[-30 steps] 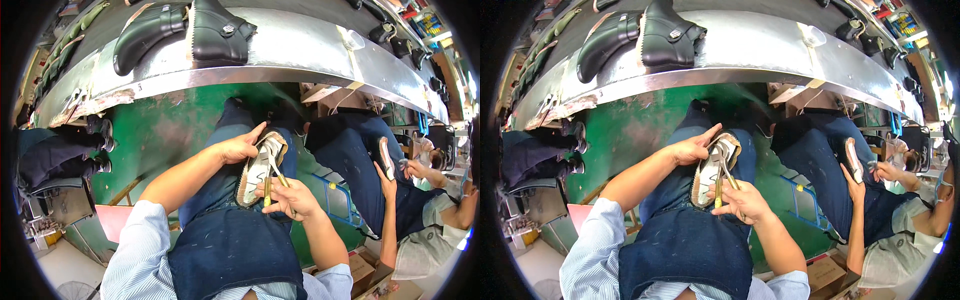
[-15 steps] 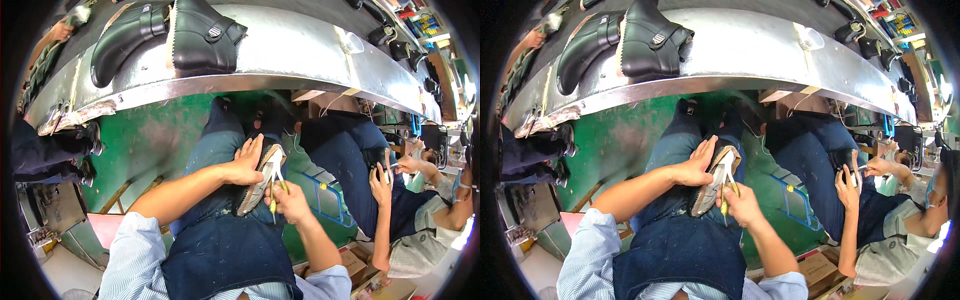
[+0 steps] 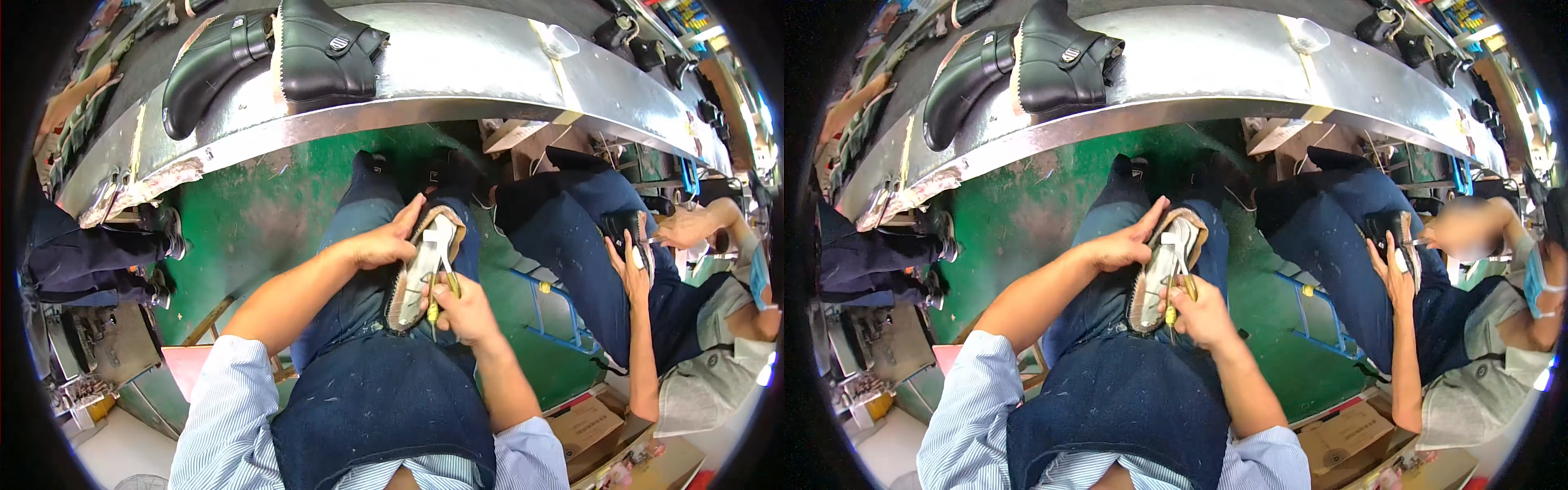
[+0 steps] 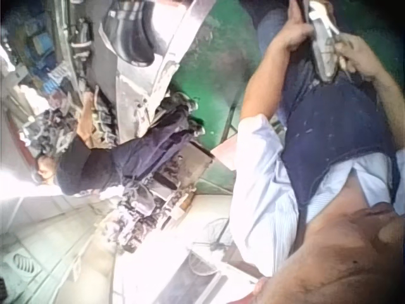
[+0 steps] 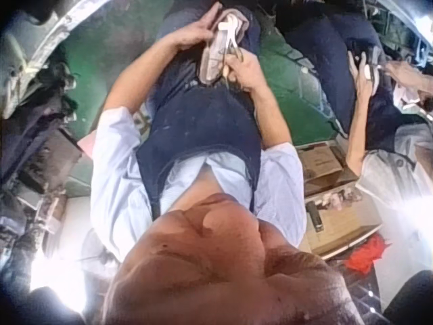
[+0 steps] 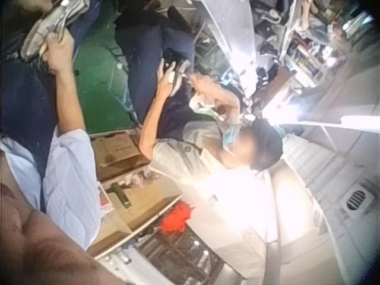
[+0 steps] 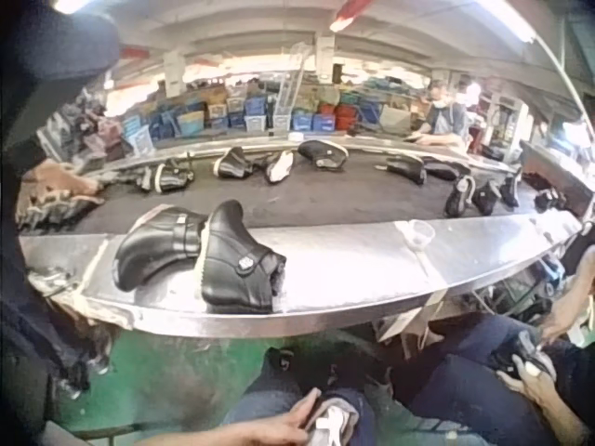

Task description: Using lasting pliers to pull and hammer the shoe upper onto the last at a production line.

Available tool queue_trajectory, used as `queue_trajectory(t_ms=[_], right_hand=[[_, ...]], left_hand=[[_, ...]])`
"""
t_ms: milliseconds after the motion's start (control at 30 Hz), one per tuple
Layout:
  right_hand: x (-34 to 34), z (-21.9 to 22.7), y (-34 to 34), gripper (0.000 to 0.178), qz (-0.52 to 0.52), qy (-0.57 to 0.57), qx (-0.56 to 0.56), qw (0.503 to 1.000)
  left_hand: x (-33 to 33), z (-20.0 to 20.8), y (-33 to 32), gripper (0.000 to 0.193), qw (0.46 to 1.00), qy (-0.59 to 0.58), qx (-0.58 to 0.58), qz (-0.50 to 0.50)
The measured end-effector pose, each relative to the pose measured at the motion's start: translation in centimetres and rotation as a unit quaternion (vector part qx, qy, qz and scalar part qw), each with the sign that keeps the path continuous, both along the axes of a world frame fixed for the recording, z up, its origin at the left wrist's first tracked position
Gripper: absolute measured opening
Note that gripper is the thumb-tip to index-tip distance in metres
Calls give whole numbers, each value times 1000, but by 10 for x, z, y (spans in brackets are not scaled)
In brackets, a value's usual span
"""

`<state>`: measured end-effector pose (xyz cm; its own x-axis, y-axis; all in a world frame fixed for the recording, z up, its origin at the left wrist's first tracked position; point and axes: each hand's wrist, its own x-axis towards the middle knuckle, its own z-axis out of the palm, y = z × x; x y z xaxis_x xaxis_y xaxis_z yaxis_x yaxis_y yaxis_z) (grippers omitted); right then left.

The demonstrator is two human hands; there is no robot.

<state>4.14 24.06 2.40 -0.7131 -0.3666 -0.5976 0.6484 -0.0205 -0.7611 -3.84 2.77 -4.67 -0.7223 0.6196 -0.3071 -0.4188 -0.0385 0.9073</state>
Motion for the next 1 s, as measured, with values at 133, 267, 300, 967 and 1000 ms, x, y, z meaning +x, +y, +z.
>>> queue_trajectory(t_ms=[133,267,300,967,1000], right_hand=[[-2,25,17,42,-1,-70,-117,991],[-10,15,24,42,14,-79,-102,992],[-15,12,24,40,20,-91,-107,990],[-10,-12,36,19,49,125,156,979],[-9,-11,35,19,41,131,167,976]], left_hand=[[1,5,-9,119,987,-133,88,34],[-4,16,2,98,994,-90,25,56],[-3,15,4,98,994,-91,22,51],[-23,20,13,66,990,-93,-54,96],[-25,24,19,58,987,-70,-104,97]])
